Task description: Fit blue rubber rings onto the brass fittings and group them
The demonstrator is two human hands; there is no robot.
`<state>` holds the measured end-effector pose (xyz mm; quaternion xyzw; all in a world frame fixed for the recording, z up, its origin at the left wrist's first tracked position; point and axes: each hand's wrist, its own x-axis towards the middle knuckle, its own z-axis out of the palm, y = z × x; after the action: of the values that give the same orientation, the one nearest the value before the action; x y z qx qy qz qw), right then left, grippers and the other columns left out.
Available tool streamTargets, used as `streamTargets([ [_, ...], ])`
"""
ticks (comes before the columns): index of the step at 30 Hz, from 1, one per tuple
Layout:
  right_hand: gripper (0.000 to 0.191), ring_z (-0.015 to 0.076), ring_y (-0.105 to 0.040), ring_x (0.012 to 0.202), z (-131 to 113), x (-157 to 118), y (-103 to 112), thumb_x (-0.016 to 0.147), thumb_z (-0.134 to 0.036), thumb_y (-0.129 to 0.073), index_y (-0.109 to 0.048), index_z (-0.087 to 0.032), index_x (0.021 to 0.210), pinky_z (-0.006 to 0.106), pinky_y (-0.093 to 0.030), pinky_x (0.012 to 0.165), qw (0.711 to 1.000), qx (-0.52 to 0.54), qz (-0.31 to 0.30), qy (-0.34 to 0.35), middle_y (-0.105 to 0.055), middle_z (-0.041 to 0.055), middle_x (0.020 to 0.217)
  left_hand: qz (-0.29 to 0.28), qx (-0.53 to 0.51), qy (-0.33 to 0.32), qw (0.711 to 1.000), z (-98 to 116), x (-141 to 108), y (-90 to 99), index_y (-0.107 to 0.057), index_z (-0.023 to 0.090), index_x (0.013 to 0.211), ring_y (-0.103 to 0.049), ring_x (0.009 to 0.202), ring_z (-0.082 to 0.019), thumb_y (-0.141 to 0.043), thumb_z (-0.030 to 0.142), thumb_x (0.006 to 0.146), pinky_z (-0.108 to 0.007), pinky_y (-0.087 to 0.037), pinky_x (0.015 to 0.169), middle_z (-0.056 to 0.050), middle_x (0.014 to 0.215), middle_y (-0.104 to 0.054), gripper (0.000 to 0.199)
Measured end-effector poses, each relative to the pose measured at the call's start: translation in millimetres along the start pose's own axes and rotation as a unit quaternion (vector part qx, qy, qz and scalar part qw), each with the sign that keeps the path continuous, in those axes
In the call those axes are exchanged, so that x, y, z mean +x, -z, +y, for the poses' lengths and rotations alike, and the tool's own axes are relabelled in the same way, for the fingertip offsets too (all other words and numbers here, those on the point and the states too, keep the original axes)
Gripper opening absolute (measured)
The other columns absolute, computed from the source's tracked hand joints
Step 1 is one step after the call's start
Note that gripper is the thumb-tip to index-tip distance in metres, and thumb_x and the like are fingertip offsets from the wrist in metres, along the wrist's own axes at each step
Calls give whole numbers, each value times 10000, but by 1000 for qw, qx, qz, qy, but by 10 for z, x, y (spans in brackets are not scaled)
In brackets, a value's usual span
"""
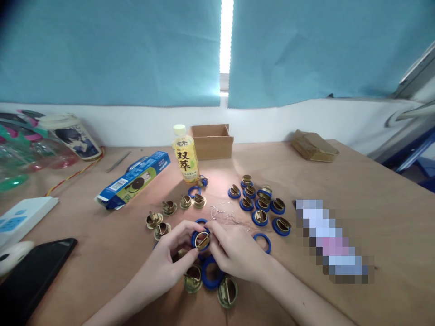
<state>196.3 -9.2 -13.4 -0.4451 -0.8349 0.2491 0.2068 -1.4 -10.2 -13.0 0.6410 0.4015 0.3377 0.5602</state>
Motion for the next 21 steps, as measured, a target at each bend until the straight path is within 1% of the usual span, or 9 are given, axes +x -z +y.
streamTargets([
  [7,215,210,-647,775,12,-9,-20,916,-157,-416,-543,-193,1086,319,-413,636,1000,-10,3,3,-696,55,889,-1,1,5,1000,12,-2,0,-561,198,1085,-633,774,-166,-516,66,810,-280,-497,669,-4,839,-654,308],
  [12,222,208,-642,751,6,-9,-10,922,-164,-400,-543,-189,1090,320,-409,631,1000,-16,1,4,-693,56,865,4,10,7,1000,31,9,-1,-575,200,1062,-635,762,-166,-522,56,791,-281,-495,663,-6,839,-668,311],
  [16,256,215,-650,770,4,-11,-13,908,-153,-405,-541,-188,1122,323,-418,640,1000,-14,-1,3,-696,63,881,-1,6,6,1000,25,1,3,-575,198,1071,-645,791,-174,-521,52,800,-285,-502,676,-9,843,-668,313],
  [21,269,217,-654,780,13,-8,-26,913,-159,-406,-543,-185,1143,322,-425,645,1000,-8,-2,5,-700,66,896,5,10,5,1000,12,-3,1,-581,198,1075,-639,769,-166,-521,43,799,-275,-502,664,4,813,-648,322],
])
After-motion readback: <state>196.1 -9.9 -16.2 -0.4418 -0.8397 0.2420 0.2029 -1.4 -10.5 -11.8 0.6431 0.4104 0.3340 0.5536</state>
